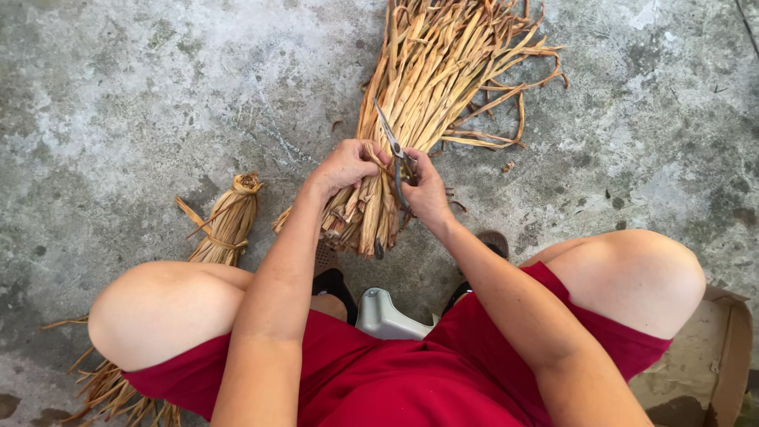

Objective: The person sits on a small stool and uses shears to trim the ends of a bundle of dried plant strips. They repeatedly gather sections of the bundle, cut the uneven tips, and place the trimmed pieces on the floor.

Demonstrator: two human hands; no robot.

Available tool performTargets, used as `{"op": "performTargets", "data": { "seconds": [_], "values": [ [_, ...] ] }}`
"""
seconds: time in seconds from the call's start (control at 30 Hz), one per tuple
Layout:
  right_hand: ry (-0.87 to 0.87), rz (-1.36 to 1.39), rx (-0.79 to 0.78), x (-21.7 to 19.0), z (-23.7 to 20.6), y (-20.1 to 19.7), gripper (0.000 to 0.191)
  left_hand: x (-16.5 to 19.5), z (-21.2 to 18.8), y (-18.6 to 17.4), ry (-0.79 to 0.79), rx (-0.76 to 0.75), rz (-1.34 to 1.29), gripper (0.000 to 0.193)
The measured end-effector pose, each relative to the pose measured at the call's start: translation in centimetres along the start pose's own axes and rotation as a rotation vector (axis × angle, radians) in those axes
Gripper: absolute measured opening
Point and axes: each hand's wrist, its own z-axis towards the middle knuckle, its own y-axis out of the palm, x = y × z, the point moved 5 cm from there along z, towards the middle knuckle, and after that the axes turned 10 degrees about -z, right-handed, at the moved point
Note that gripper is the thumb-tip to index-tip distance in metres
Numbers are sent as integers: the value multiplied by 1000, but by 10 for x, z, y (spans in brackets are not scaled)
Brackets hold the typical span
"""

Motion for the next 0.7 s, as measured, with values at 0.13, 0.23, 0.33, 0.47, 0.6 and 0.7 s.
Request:
{"op": "performTargets", "data": {
  "seconds": [0.13, 0.23, 0.33, 0.47, 0.6, 0.7],
  "values": [
    [-115, -51, 63, -2, -2, 12, 51, -7, 5, -2, -33, 60, -13, 25],
    [-348, -5, 194, -13, -6, 18, 53, -7, 7, -1, 55, 24, -42, 25],
    [-174, 3, 272, -9, -1, 17, 55, -9, 7, -4, 56, 43, 44, 18],
    [-54, -151, 229, -8, 13, 12, 53, -9, 7, -7, 84, 45, 69, 15],
    [-300, 76, 153, -15, 15, 17, 47, -6, 6, -11, 264, 191, 231, 17],
    [-128, 198, -14, -5, 22, 21, 51, -10, 4, -14, 316, 293, 289, 19]
  ]
}}
